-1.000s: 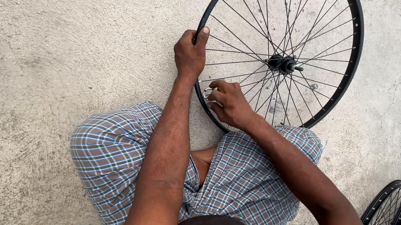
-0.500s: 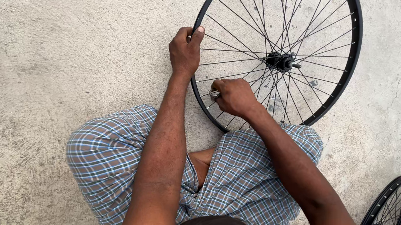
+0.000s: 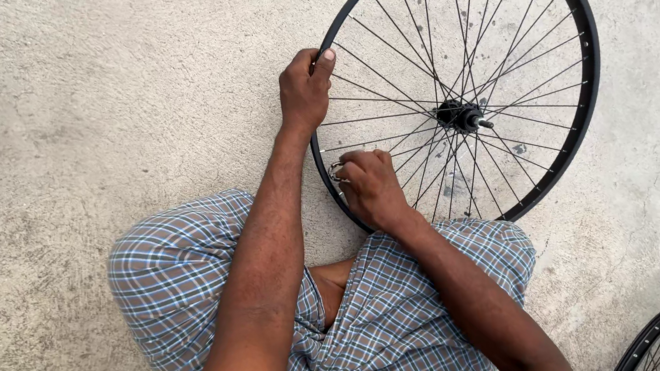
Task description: The person sits on the floor and uses a spoke wrench to tighten the nipples on the spokes of a bicycle wheel. They rotate the wheel periodically to access different spokes and continue adjusting tension throughout the clip.
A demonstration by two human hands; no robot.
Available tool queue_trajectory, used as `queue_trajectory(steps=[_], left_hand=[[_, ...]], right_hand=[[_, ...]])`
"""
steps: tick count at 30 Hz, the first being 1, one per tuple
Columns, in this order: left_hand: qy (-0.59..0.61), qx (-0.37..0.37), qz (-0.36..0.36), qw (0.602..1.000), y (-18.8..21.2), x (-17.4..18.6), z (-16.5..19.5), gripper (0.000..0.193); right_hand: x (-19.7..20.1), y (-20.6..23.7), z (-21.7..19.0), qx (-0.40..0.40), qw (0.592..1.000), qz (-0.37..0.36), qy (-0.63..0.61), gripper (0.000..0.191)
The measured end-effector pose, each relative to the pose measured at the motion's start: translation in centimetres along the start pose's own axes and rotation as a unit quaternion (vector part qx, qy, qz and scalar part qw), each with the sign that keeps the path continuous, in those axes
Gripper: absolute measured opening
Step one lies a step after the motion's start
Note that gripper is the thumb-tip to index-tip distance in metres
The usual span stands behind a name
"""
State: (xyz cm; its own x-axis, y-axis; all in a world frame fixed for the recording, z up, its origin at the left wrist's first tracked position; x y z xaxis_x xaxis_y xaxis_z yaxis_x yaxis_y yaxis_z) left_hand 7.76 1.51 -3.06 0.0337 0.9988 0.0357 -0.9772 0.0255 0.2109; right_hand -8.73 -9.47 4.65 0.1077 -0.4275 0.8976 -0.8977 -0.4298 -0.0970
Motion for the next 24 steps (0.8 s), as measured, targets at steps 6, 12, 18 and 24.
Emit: queue_trajectory(steps=[6,12,18,24], left_hand=[[0.057,0.018,0.002,0.998,-0.6,-0.3,-0.8,0.051],[0.074,0.049,0.002,0.996,-1.2,-0.7,-1.8,0.057],[0.071,0.019,0.009,0.997,-1.2,-0.7,-2.0,0.061],[0.065,0.062,0.004,0.996,-1.3,-0.8,-2.4,0.060]], right_hand=[[0.7,-0.6,1.8,0.007,0.995,0.084,-0.056,0.018],[-0.3,-3.5,3.6,-0.068,0.996,0.015,-0.050,0.010],[-1.2,-4.2,3.9,-0.090,0.982,-0.047,-0.156,0.012],[-0.2,-3.5,3.3,0.026,0.992,0.020,-0.125,0.020]])
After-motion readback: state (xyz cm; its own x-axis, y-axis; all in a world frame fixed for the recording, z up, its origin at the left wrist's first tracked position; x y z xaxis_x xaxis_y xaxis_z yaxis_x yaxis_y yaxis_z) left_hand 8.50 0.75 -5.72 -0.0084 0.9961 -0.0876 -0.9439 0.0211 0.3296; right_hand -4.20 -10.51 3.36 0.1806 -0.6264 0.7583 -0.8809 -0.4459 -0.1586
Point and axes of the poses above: each hand's wrist, its own y-axis away from the middle knuckle, its own x-axis out of the back of the hand, z = x × y, the point moved 3 cm from there along -y, towards the middle knuckle, and after that the axes turned 4 degrees about x, right-handed, at the moved point
